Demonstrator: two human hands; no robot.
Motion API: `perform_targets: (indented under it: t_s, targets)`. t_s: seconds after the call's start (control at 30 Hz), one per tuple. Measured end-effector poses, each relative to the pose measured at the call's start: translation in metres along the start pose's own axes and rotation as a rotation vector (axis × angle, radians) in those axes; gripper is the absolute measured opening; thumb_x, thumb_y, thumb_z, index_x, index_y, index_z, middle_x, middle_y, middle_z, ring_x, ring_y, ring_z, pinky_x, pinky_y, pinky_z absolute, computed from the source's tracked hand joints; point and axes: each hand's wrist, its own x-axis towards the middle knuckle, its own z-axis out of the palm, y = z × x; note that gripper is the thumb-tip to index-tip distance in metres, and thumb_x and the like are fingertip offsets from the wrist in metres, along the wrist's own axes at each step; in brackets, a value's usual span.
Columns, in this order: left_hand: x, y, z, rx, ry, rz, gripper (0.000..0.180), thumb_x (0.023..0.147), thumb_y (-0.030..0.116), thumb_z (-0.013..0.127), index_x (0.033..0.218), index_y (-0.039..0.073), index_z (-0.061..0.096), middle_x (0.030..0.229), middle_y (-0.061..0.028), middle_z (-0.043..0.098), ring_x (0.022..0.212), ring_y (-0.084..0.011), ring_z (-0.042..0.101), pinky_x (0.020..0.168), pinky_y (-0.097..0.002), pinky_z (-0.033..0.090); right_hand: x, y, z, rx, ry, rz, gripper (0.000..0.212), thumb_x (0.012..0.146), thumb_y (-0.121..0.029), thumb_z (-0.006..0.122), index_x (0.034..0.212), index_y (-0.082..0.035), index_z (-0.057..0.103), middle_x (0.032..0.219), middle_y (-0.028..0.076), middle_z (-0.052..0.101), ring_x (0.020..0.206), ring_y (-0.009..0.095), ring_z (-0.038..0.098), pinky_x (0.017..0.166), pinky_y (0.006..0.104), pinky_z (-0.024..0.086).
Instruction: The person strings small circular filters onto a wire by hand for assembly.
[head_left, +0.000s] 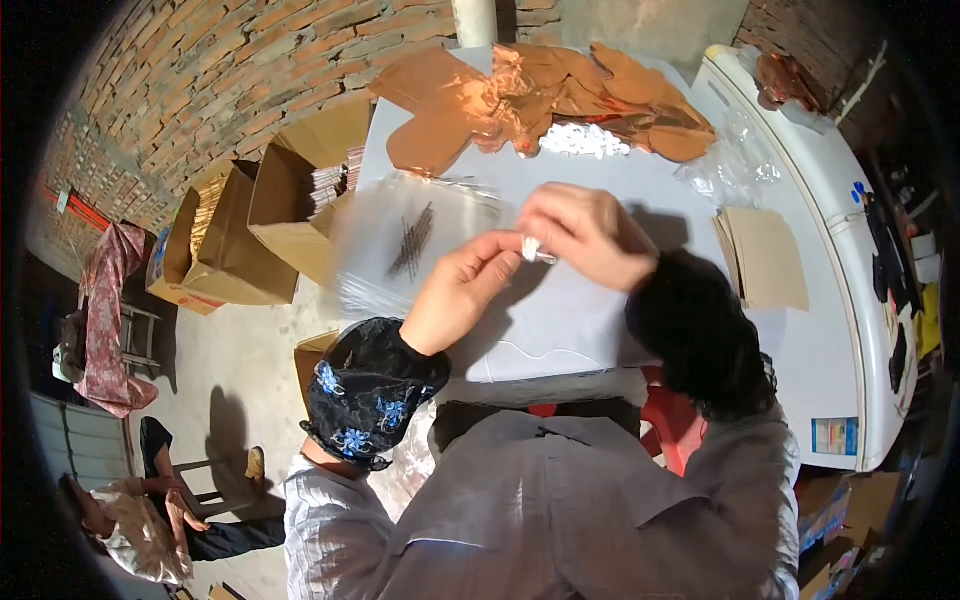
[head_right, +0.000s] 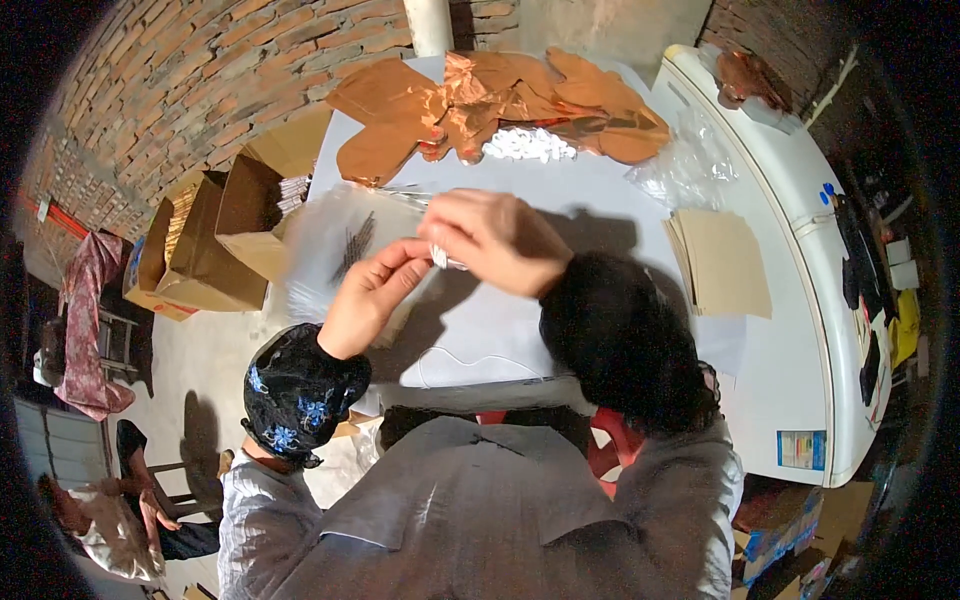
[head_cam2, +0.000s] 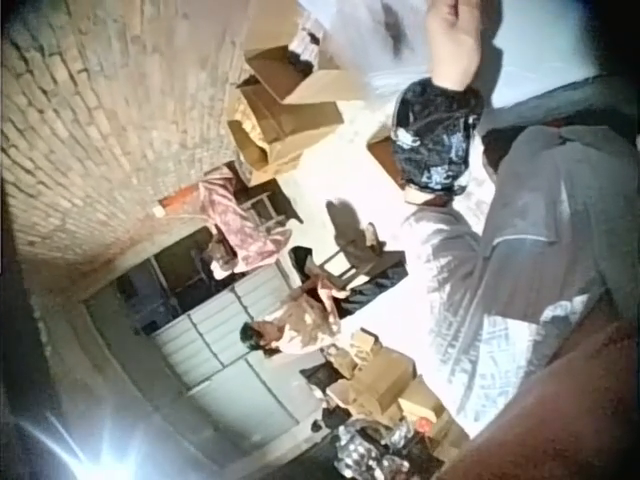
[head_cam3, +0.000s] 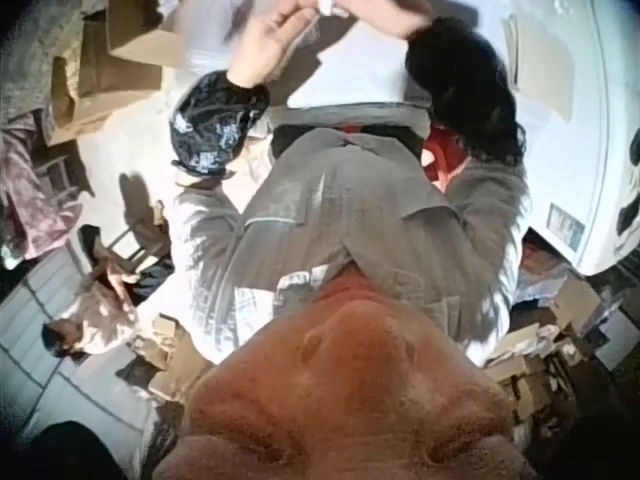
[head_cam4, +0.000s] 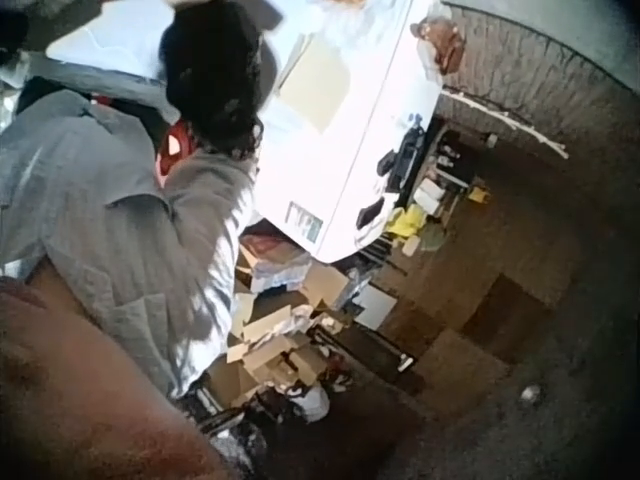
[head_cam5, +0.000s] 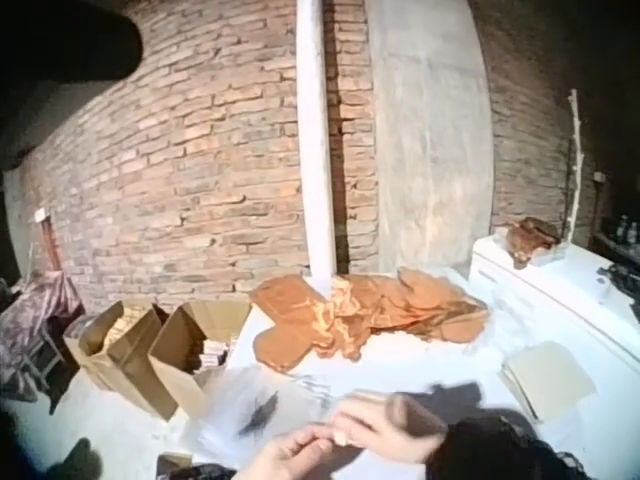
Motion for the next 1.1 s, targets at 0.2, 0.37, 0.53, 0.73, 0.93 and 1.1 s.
perform_targets:
  t_s: [0.2, 0.37, 0.53, 0.73, 0.93, 1.1]
  targets:
    - [0.006, 0.004, 0.003, -0.326, -0.076, -0.046, 0.022, 0.096, 0.01, 0.051, 0.112, -0.003, 0.059, 0.112, -0.0067, 0.063, 0.108, -0.0136, 0.055, 0.099, -0.0282, 0.037, -0.027, 0.03, 0.022, 0.378, -0.06, 0.298, 0.013, 0.094, -0.014, 0.052, 0.091, -0.003, 0.058, 0.074, 0.002, 0.056, 0.069, 0.01, 0.055, 0.065, 0.0261, 0.046]
    - [0.003, -0.01, 0.004, -0.209, 0.168, -0.087, 0.02, 0.095, 0.009, 0.052, 0.11, -0.002, 0.06, 0.107, -0.0059, 0.064, 0.106, -0.0134, 0.055, 0.098, -0.028, 0.038, -0.031, 0.006, 0.029, -0.009, 0.099, -0.036, 0.011, 0.09, -0.015, 0.06, 0.091, -0.003, 0.058, 0.076, 0.006, 0.06, 0.071, 0.015, 0.06, 0.063, 0.0302, 0.047]
    - [0.004, -0.008, 0.005, -0.21, 0.055, -0.138, 0.016, 0.095, 0.012, 0.053, 0.105, 0.001, 0.06, 0.096, -0.0033, 0.066, 0.093, -0.0084, 0.056, 0.086, -0.0232, 0.042, -0.021, -0.002, -0.007, 0.145, 0.021, 0.01, 0.019, 0.085, -0.008, 0.063, 0.103, -0.003, 0.064, 0.098, 0.009, 0.06, 0.081, 0.02, 0.061, 0.068, 0.0307, 0.049]
    - [0.003, -0.003, 0.004, -0.386, -0.021, -0.246, 0.007, 0.092, 0.005, 0.057, 0.096, 0.002, 0.053, 0.095, -0.0074, 0.062, 0.094, -0.0133, 0.06, 0.086, -0.0242, 0.045, -0.018, 0.004, -0.014, 0.279, -0.29, -0.015, 0.024, 0.083, -0.006, 0.063, 0.106, -0.001, 0.065, 0.098, 0.01, 0.062, 0.088, 0.019, 0.063, 0.075, 0.0293, 0.05]
    - [0.005, -0.006, 0.0, -0.571, -0.024, -0.297, 0.009, 0.091, 0.004, 0.057, 0.097, 0.002, 0.051, 0.099, -0.008, 0.058, 0.096, -0.0177, 0.061, 0.089, -0.0297, 0.05, -0.024, -0.005, -0.01, 0.4, -0.258, 0.191, 0.012, 0.084, -0.005, 0.063, 0.095, 0.0, 0.064, 0.086, 0.007, 0.063, 0.076, 0.014, 0.06, 0.07, 0.0266, 0.047]
    - [0.007, -0.007, 0.002, -0.655, 0.128, -0.216, 0.015, 0.093, 0.009, 0.055, 0.106, 0.002, 0.05, 0.105, -0.0094, 0.056, 0.103, -0.021, 0.059, 0.09, -0.0354, 0.051, -0.029, 0.005, -0.006, 0.372, -0.118, 0.304, 0.007, 0.085, -0.006, 0.063, 0.089, -0.001, 0.062, 0.083, 0.005, 0.061, 0.073, 0.01, 0.057, 0.064, 0.024, 0.044]
